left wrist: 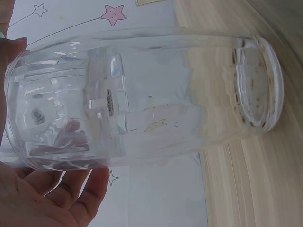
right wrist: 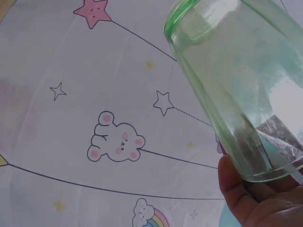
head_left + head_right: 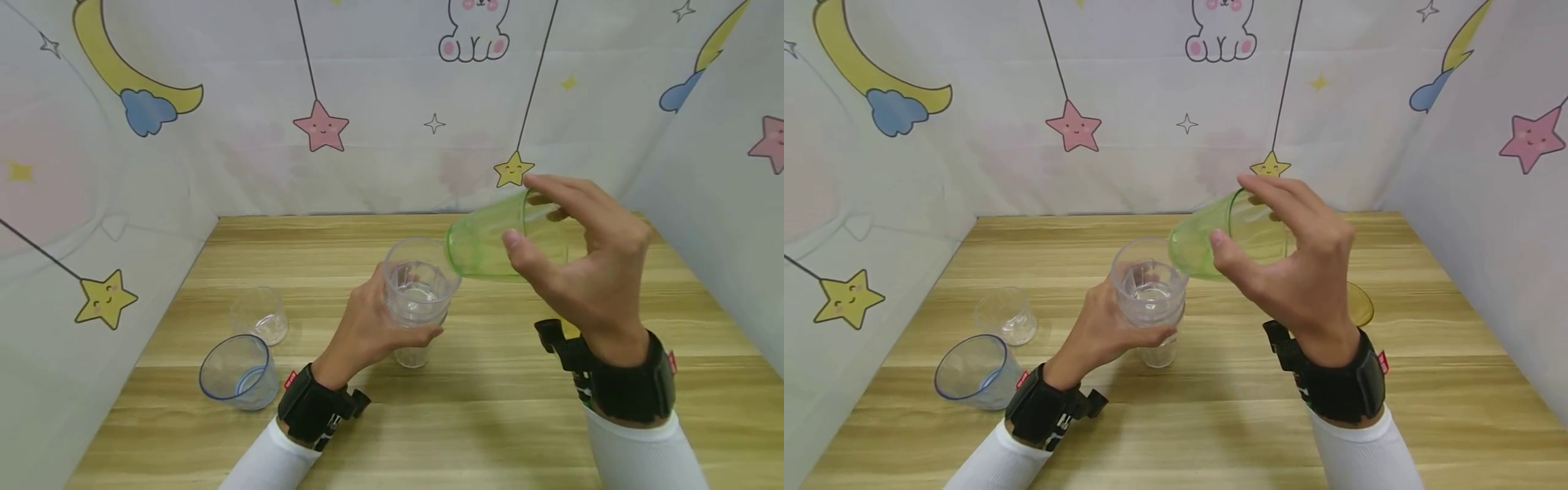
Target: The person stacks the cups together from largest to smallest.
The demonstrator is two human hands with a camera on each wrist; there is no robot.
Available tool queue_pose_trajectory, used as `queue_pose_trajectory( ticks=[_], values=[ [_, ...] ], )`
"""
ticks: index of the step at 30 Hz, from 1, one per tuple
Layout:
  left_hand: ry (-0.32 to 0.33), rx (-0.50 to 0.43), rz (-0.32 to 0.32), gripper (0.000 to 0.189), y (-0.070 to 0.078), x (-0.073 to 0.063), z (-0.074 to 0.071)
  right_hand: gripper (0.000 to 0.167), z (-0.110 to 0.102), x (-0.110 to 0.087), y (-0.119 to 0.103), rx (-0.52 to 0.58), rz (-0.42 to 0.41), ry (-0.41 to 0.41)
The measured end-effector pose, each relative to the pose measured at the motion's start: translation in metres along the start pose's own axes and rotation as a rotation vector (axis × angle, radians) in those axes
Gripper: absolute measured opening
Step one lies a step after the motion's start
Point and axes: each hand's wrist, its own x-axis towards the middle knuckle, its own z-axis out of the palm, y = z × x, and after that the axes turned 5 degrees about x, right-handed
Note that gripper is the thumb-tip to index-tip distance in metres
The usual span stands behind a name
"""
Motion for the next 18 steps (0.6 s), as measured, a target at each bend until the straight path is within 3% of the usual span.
queue_pose_trajectory(
  ticks=[18],
  values=[
    [-0.004, -0.004, 0.007, 0.097, 0.0, -0.001, -0.001, 0.05, 0.013, 0.007, -0.014, 0.002, -0.04, -0.077]
  ],
)
